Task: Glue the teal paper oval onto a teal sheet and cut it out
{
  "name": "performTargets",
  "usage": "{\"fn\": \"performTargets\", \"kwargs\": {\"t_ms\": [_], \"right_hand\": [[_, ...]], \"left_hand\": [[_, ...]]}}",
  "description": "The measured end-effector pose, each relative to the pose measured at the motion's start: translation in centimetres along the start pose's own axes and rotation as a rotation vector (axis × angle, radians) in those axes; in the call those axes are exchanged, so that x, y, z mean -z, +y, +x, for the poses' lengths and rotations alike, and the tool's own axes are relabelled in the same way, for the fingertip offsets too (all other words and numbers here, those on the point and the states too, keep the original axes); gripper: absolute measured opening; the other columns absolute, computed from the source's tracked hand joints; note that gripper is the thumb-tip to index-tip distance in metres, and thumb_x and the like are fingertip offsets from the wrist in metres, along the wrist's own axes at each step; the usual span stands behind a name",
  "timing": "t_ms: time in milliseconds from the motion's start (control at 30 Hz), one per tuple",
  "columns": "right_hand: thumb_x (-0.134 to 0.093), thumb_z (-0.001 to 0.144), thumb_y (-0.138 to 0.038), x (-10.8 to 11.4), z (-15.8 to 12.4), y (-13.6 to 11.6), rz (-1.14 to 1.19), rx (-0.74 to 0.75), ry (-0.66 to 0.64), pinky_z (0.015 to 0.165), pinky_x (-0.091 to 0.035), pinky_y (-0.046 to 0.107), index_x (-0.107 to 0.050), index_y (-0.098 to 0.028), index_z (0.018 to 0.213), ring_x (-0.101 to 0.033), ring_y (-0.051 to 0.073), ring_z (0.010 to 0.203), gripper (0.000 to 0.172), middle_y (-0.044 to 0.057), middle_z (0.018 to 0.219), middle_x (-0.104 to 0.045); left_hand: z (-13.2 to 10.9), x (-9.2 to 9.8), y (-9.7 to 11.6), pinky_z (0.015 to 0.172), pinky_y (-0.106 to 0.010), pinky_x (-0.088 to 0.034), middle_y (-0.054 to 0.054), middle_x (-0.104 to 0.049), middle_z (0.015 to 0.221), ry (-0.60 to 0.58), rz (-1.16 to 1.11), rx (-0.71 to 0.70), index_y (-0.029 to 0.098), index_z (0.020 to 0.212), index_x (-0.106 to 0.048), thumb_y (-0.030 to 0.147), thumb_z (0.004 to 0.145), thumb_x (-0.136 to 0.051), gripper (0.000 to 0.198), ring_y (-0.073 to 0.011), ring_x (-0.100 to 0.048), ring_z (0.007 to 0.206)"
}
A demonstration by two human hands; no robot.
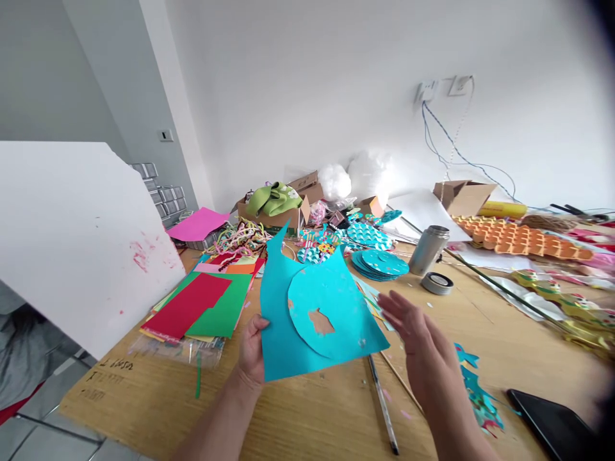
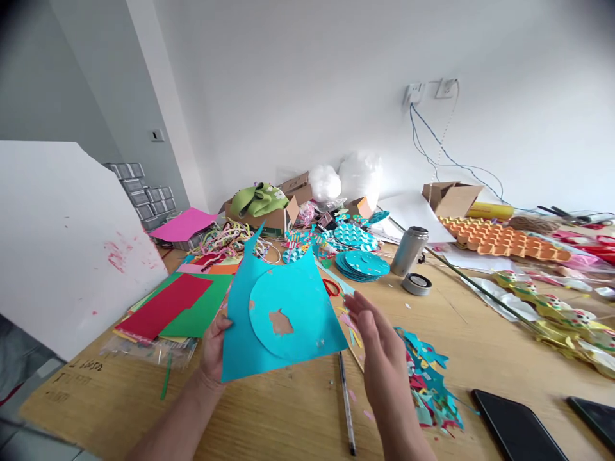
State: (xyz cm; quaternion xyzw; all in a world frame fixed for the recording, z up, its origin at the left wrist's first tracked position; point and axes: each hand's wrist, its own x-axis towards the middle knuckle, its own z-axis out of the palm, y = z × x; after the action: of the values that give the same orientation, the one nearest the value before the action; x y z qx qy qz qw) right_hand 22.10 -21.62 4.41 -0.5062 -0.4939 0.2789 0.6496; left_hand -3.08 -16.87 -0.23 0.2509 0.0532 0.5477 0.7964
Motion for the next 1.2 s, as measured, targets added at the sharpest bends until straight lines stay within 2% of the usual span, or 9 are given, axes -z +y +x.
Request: {"fn": "performTargets", "kwargs": {"t_ms": [67,167,333,467,567,667,933,1067,1200], "right_hand": [[-0.052,0.082,-0.063,0.1,0.7,0.1,0.244,-0.378,-0.216,0.08,-0.054,0.046,-0.064,-0.017,0.114,-0.065,0.033,0.102,0.057,0.016,0.111,-0.07],[-0.075,0.07,-0.048,-0.3,0.7,-0.2,0.404,-0.613,-0.454,0.068,-0.057,0.036,-0.066,-0.018,0.11,-0.069,0.03,0.092,0.05,0.013,0.107,-0.072],[-0.081,0.066,-0.033,-1.2,0.2,-1.4,0.472,-0.582,-0.39,0.063,-0.057,0.031,-0.062,-0.021,0.114,-0.071,0.026,0.085,0.053,0.008,0.104,-0.073],[-0.08,0.067,-0.031,-2.1,0.5,-2.6,0.493,-0.513,-0.31,0.065,-0.058,0.032,-0.063,-0.02,0.112,-0.071,0.025,0.082,0.049,0.008,0.1,-0.074],[-0.079,0.066,-0.032,-3.8,0.6,-3.5,0.544,-0.457,-0.325,0.066,-0.058,0.034,-0.063,-0.019,0.107,-0.07,0.024,0.08,0.046,0.006,0.096,-0.074],[-0.08,0.063,-0.035,-6.5,0.8,-4.0,0.523,-0.391,-0.33,0.055,-0.057,0.031,-0.061,-0.019,0.101,-0.07,0.022,0.071,0.045,0.005,0.093,-0.073],[-0.071,0.069,-0.056,-11.6,0.8,-4.9,0.348,-0.3,-0.536,0.043,-0.056,0.028,-0.056,-0.018,0.101,-0.064,0.015,0.054,0.052,0.002,0.08,-0.066],[-0.06,0.076,-0.065,-9.0,0.8,-6.1,0.211,-0.326,-0.65,0.044,-0.052,0.024,-0.059,-0.016,0.104,-0.065,0.014,0.054,0.057,0.005,0.075,-0.068],[-0.046,0.086,-0.063,-5.2,3.0,-4.7,-0.068,-0.25,-0.545,0.051,-0.054,0.027,-0.06,-0.013,0.102,-0.066,0.016,0.059,0.054,0.01,0.08,-0.07]], "left_hand": [[-0.1,0.1,0.1,0.105,-0.042,-0.039,-0.002,-0.065,0.125,0.0,0.018,-0.011,0.022,0.125,-0.06,0.012,0.078,-0.046,0.05,-0.0266,-0.057,0.119],[-0.1,0.1,0.2,0.106,-0.047,-0.038,-0.006,-0.065,0.124,-0.011,0.057,0.117,0.017,0.121,-0.063,0.02,0.079,-0.049,0.045,-0.031,-0.054,0.122],[-0.1,-0.3,0.4,0.112,-0.05,-0.028,-0.007,-0.055,0.137,-0.107,0.089,0.074,0.023,0.131,-0.055,0.056,0.088,-0.044,0.056,-0.0319,-0.036,0.137],[-0.3,-1.3,0.7,0.111,-0.06,-0.021,-0.009,-0.032,0.153,-0.245,0.134,0.012,0.03,0.144,-0.035,0.086,0.061,-0.05,0.101,-0.0382,-0.015,0.143],[-0.6,-2.4,1.0,0.111,-0.063,-0.02,-0.008,-0.019,0.158,-0.263,0.234,-0.034,0.037,0.148,-0.019,0.076,0.05,-0.07,0.116,-0.0399,-0.009,0.143],[-0.5,-3.3,1.4,0.11,-0.06,-0.028,-0.007,-0.028,0.155,-0.19,0.283,-0.09,0.038,0.147,-0.022,0.056,0.063,-0.077,0.102,-0.0372,-0.02,0.142],[0.7,-2.9,3.5,0.087,-0.032,-0.058,-0.005,-0.069,0.117,0.373,0.16,-0.328,0.026,0.133,-0.051,0.006,0.084,-0.056,0.054,-0.0217,-0.066,0.106],[-0.3,-2.6,6.6,0.051,-0.009,-0.054,-0.009,-0.073,0.106,0.116,-0.203,-0.309,0.019,0.145,-0.031,0.016,0.092,-0.044,0.054,-0.0112,-0.072,0.078],[-1.3,-3.3,7.6,0.048,-0.001,-0.048,-0.003,-0.074,0.103,-0.167,-0.504,-0.334,0.024,0.148,-0.015,0.026,0.097,-0.039,0.057,-0.0034,-0.071,0.071]]}}
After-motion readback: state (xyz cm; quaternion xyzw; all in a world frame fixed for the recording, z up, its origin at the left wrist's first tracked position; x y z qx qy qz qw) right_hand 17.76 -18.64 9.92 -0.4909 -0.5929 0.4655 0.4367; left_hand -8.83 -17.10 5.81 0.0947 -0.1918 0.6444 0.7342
